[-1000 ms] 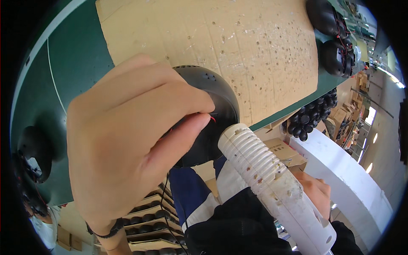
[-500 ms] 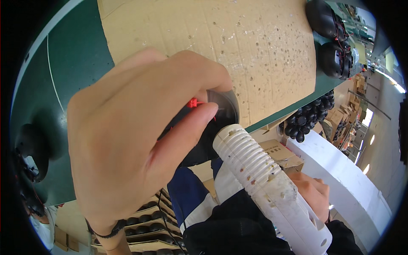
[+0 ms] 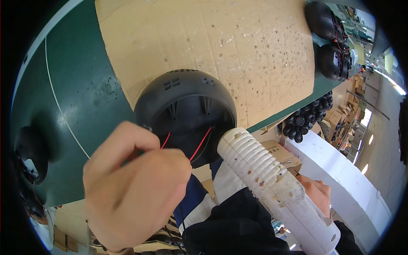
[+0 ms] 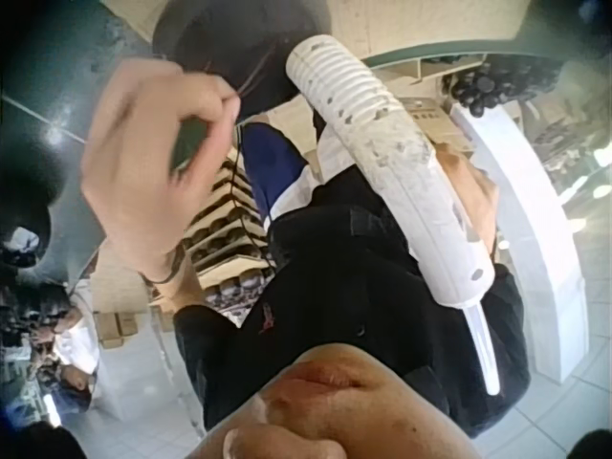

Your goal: Applying hot glue to wires inside plastic housings and organizing assembled parts on an assembly line.

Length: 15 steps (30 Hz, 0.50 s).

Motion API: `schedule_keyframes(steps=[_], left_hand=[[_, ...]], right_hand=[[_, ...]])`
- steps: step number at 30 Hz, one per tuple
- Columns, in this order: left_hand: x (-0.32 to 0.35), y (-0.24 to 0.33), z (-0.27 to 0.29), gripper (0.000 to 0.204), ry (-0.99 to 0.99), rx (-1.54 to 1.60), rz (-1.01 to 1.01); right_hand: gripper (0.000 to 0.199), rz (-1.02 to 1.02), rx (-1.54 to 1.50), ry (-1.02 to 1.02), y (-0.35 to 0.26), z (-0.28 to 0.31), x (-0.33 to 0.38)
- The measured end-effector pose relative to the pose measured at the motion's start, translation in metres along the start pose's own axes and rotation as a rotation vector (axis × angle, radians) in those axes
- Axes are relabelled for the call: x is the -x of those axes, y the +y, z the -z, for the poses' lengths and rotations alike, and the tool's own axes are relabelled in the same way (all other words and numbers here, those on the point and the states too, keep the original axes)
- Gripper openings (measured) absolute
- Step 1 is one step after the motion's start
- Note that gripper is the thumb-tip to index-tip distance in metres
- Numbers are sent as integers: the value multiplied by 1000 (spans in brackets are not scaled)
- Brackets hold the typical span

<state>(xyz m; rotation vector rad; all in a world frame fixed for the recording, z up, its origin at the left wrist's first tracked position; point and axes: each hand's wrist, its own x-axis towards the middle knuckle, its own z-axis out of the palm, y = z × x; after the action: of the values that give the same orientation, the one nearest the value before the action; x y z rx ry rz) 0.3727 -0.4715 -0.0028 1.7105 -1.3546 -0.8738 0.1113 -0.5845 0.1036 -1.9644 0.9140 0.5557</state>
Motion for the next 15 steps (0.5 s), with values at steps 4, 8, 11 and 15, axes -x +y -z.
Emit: schedule_keyframes(steps=[4, 8, 11, 15], left_hand=[[8, 5, -10, 29, 14, -158, -80], [7, 7, -9, 28, -1, -151, -125], [8, 8, -9, 27, 12, -146, -123], [10, -4, -7, 27, 38, -76, -142]], right_hand=[[32, -51, 15, -10, -4, 2, -2], [32, -40, -6, -13, -10, 6, -4], [33, -90, 19, -37, -13, 6, -4], [32, -142, 16, -74, -15, 8, 1]])
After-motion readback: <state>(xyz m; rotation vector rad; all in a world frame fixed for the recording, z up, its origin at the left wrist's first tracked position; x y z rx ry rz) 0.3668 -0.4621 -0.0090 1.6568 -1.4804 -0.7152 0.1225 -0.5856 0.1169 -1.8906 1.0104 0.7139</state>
